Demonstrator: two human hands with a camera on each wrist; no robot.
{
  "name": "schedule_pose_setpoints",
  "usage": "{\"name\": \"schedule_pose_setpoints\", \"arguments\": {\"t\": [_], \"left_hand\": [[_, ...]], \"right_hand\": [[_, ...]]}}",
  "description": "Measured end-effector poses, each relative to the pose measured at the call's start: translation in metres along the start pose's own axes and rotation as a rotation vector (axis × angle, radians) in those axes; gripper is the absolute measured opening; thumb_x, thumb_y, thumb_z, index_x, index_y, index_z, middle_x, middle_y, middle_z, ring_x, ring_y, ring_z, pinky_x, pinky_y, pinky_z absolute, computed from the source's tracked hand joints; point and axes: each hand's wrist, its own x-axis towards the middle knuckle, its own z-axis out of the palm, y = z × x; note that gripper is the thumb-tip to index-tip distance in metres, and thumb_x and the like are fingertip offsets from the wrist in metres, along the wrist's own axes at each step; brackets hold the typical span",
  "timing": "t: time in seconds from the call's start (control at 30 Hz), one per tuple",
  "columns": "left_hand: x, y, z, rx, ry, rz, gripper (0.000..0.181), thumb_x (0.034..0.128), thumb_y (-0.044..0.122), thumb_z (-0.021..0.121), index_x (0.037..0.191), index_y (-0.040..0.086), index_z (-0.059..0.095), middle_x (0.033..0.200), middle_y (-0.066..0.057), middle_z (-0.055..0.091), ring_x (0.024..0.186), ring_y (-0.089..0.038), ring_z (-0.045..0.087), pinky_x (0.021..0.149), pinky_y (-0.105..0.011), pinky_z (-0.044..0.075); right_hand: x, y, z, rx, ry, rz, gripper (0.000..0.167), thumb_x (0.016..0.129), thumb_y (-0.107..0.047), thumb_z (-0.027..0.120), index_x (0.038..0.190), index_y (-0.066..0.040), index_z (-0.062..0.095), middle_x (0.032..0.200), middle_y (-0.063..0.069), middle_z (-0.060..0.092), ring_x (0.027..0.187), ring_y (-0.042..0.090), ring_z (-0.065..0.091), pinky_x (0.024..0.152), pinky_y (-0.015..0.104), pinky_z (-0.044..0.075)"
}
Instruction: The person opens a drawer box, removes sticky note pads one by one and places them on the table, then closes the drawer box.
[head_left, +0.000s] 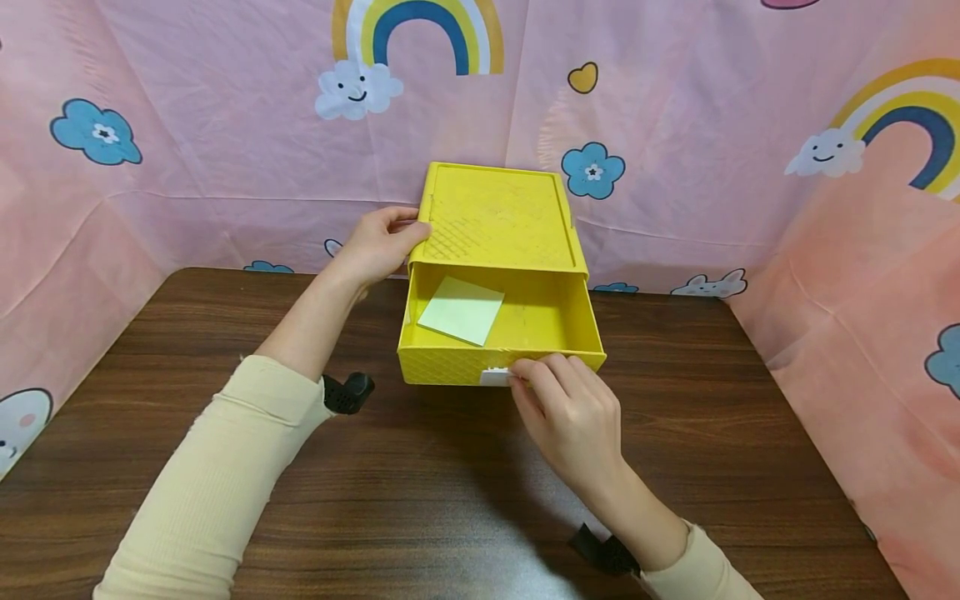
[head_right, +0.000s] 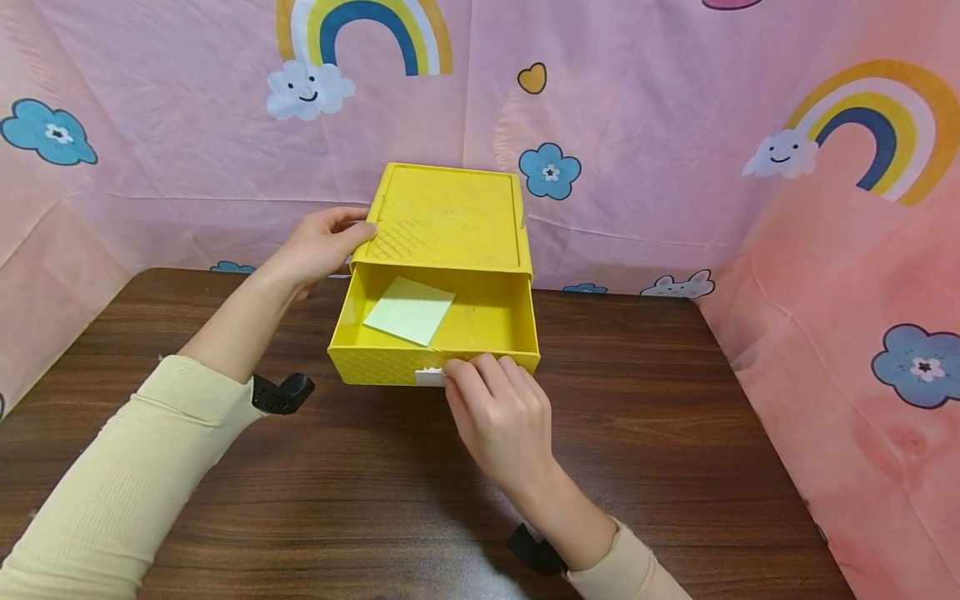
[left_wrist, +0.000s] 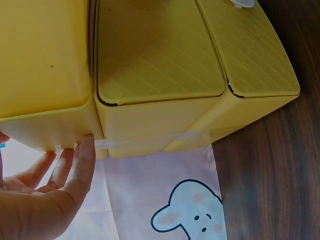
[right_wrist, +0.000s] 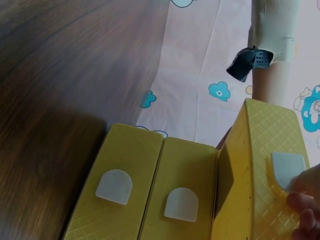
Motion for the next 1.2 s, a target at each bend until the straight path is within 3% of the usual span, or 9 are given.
{"name": "schedule_pose_setpoints", "arguments": {"t": [0.2,0.3,0.6,1.2], "left_hand": [[0.001,-0.001,0.0,0.002,0.007,0.001,0.053,0.093,0.031,0.05,0.139,0.008,0.039,0.131,-0.011,0.048,0.107,-0.021,0.053,0.083,-0.03,0.051],[0.0,0.0,0.0,0.006,0.008,-0.004,0.053,0.093,0.032,0.05,0.14,0.009,0.038,0.131,-0.01,0.048,0.107,-0.021,0.053,0.084,-0.031,0.051],[0.0,0.0,0.0,-0.003,0.012,0.018,0.053,0.093,0.03,0.051,0.139,0.006,0.039,0.132,-0.012,0.048,0.111,-0.023,0.052,0.089,-0.034,0.049],[-0.001,0.0,0.001,0.008,0.005,-0.006,0.055,0.0928,0.033,0.05,0.14,0.01,0.037,0.131,-0.01,0.047,0.108,-0.021,0.052,0.086,-0.032,0.05]], "right_hand": [[-0.001,-0.003,-0.003,0.001,0.016,-0.022,0.004,0.079,-0.006,0.068,0.082,-0.009,0.066,0.07,0.0,0.06,0.056,0.015,0.048,0.048,0.025,0.04],[-0.002,-0.004,-0.005,0.002,0.016,-0.025,0.001,0.081,-0.008,0.065,0.082,-0.009,0.066,0.071,0.0,0.06,0.056,0.015,0.048,0.048,0.026,0.04],[-0.003,-0.007,-0.009,-0.013,0.023,-0.037,0.016,0.09,-0.016,0.056,0.082,-0.008,0.067,0.071,0.0,0.06,0.056,0.015,0.048,0.049,0.026,0.041],[-0.002,-0.014,-0.016,0.008,0.062,-0.086,0.015,0.089,-0.012,0.056,0.077,-0.008,0.066,0.066,0.0,0.059,0.055,0.016,0.049,0.05,0.026,0.043]]}}
